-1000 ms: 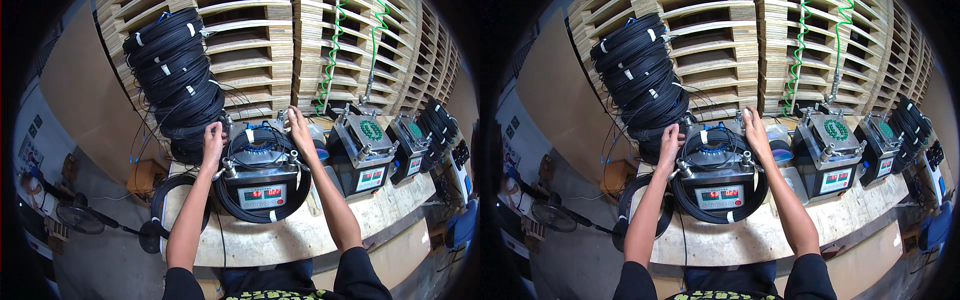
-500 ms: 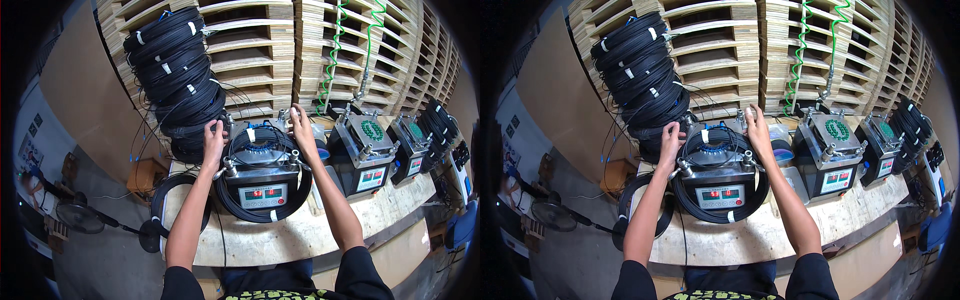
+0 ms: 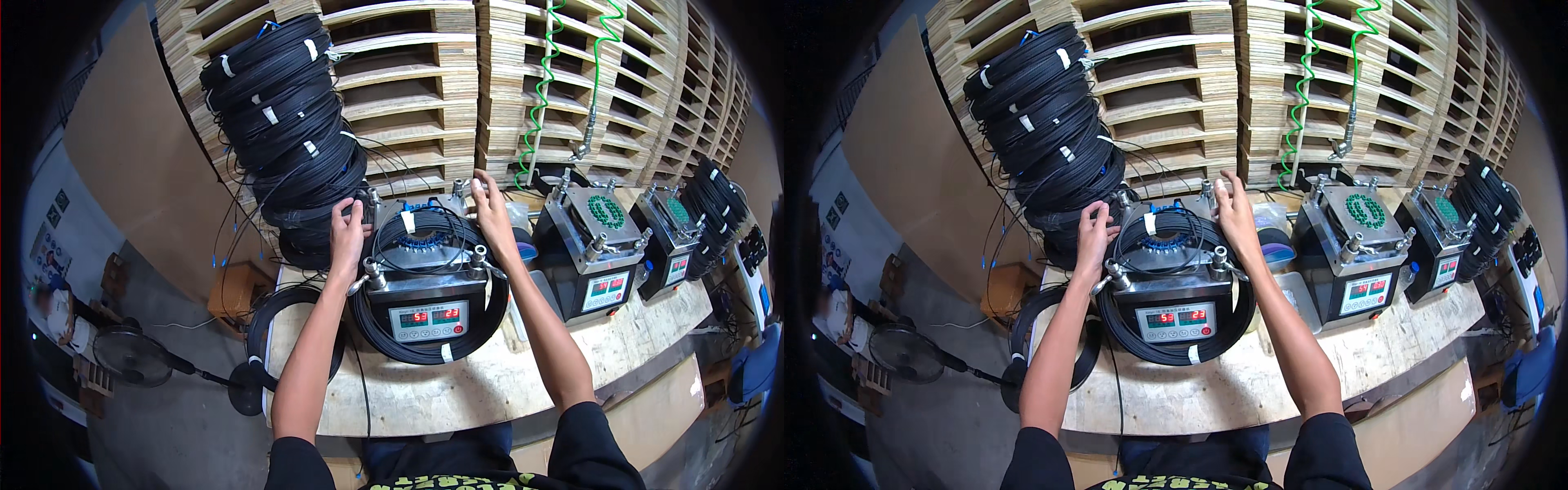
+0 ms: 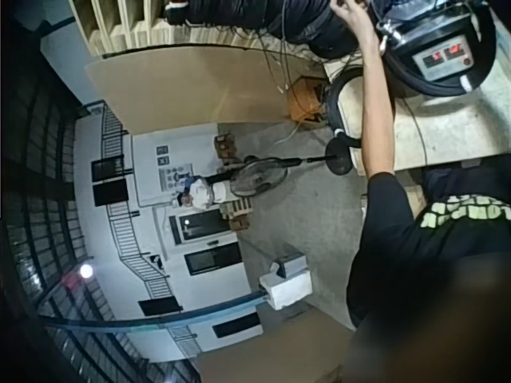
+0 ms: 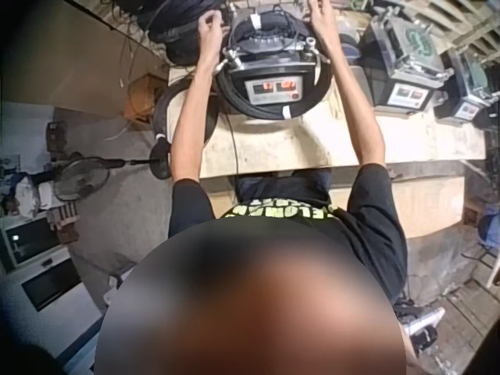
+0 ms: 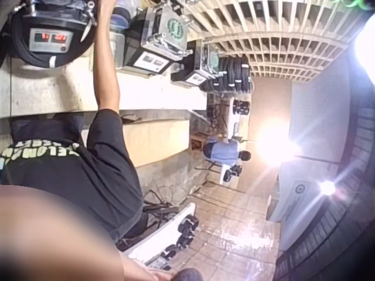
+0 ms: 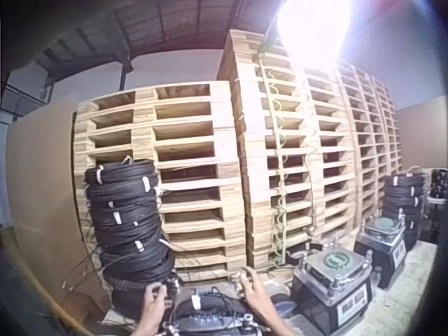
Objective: Polishing fiber optic connectors using industrial polishing machines in a factory setting.
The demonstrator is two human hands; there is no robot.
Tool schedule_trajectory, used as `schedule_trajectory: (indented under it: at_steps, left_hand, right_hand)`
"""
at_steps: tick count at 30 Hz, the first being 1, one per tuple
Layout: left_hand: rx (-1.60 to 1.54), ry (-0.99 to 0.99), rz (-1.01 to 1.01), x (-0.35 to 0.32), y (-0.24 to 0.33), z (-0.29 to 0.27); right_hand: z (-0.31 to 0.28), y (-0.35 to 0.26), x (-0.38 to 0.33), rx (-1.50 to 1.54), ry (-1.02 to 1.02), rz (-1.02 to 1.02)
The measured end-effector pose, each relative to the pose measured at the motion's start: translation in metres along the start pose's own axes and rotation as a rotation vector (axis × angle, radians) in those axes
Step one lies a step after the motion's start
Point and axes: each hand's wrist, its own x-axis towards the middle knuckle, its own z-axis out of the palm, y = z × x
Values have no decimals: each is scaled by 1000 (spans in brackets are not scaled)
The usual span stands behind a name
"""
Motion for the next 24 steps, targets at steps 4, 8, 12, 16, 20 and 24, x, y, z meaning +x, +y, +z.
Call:
schedule_trajectory:
  at_steps: [4,8,12,16,20,24]
  left_hand:
    - [-32,-13,11,2,-3,0]
    - [4,-49,28,4,-1,7]
    - [3,-41,-5,2,-1,-1]
    - [42,-13,6,3,-3,0]
    - [36,-61,-11,2,2,2]
    - [106,-50,-50,-4,10,14]
  right_hand:
    - [2,-7,-3,100,84,120]
    - [-7,21,10,-157,128,-63]
    - [0,6,1,4,39,48]
    - [-4,4,1,-6,10,98]
    - [-5,18,6,-14,28,63]
    - [-14,41,13,-204,164,-147]
